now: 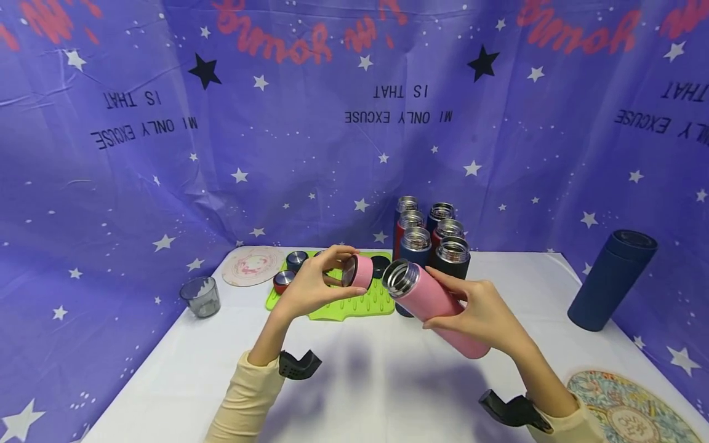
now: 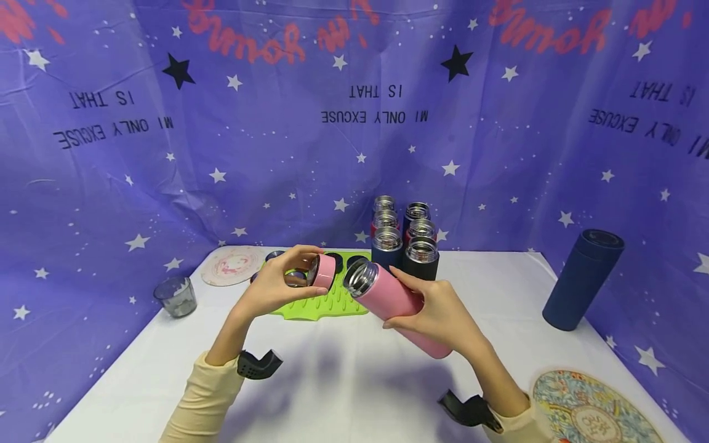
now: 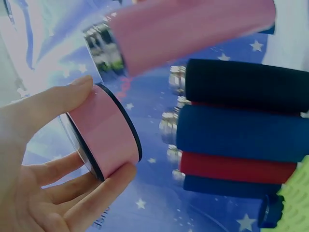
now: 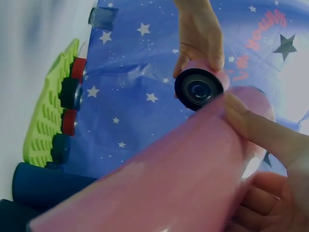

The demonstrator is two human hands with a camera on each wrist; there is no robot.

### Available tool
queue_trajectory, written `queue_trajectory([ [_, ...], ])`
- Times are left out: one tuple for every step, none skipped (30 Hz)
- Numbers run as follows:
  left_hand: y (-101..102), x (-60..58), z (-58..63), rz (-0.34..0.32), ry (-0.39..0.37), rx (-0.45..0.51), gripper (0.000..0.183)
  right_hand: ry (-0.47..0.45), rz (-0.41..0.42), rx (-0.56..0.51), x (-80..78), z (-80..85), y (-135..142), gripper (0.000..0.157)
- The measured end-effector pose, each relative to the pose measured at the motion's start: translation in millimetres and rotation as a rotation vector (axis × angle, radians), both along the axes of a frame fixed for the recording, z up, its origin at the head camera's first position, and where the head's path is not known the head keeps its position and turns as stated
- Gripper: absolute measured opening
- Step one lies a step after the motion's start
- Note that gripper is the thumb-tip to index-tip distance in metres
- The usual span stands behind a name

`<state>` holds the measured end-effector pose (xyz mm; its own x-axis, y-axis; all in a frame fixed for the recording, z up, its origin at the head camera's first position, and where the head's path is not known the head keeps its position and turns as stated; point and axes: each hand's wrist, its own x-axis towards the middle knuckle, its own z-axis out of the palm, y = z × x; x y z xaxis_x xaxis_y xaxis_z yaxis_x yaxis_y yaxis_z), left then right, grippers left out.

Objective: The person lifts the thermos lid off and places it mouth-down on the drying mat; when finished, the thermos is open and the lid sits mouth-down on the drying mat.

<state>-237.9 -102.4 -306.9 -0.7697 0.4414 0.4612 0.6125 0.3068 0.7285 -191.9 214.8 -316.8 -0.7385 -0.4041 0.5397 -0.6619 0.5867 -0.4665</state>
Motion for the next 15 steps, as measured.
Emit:
queue_trajectory([
  [-0.7, -0.8, -1.7, 0.011, -0.004, -0.015, 0.065, -0.016, -0.005, -0.023, 0.7, -0.7, 2.0, 0.083],
  [-1.5, -1.9, -3.5, 0.021, -0.005, -0.03, 0.065, -0.032, -0.009, -0.048, 1.4, -1.2, 4.2, 0.081],
  [-2.4, -3.0, -5.3, 0.028, -0.001, -0.043, 0.066, -0.047, -0.014, -0.071, 2.2, -1.6, 6.4, 0.079],
  [-3.3, -4.4, -7.2, 0.035, 0.002, -0.055, 0.066, -0.057, -0.021, -0.091, 3.1, -1.9, 9.0, 0.077],
  [-4.2, -5.9, -9.1, 0.042, 0.007, -0.065, 0.066, -0.062, -0.033, -0.105, 4.0, -2.0, 11.6, 0.076],
  [-5.0, -7.7, -11.0, 0.047, 0.013, -0.075, 0.066, -0.068, -0.045, -0.12, 4.9, -2.1, 14.5, 0.075],
  [-5.8, -9.7, -13.0, 0.051, 0.018, -0.083, 0.066, -0.071, -0.056, -0.134, 5.9, -2.0, 17.5, 0.074],
  [-6.5, -11.9, -15.0, 0.059, 0.023, -0.092, 0.066, -0.076, -0.066, -0.148, 6.8, -1.6, 20.4, 0.074],
  [-7.1, -14.1, -17.1, 0.066, 0.026, -0.102, 0.065, -0.079, -0.078, -0.159, 7.7, -1.4, 23.3, 0.074],
  [-7.7, -16.5, -19.5, 0.075, 0.027, -0.112, 0.065, -0.083, -0.091, -0.17, 8.6, -1.3, 26.2, 0.074],
  [-8.1, -18.8, -22.0, 0.085, 0.028, -0.125, 0.065, -0.086, -0.102, -0.181, 9.5, -1.1, 28.7, 0.075],
  [-8.4, -21.0, -24.6, 0.094, 0.026, -0.137, 0.065, -0.091, -0.111, -0.195, 10.3, -1.2, 31.2, 0.075],
  [-8.7, -23.3, -27.5, 0.103, 0.024, -0.148, 0.065, -0.092, -0.12, -0.205, 11.2, -1.2, 33.3, 0.075],
  [-8.8, -25.4, -30.6, 0.113, 0.018, -0.158, 0.065, -0.095, -0.128, -0.217, 11.9, -1.6, 35.2, 0.075],
  [-8.9, -27.5, -34.0, 0.116, 0.015, -0.166, 0.066, -0.093, -0.136, -0.227, 12.6, -2.1, 37.0, 0.075],
])
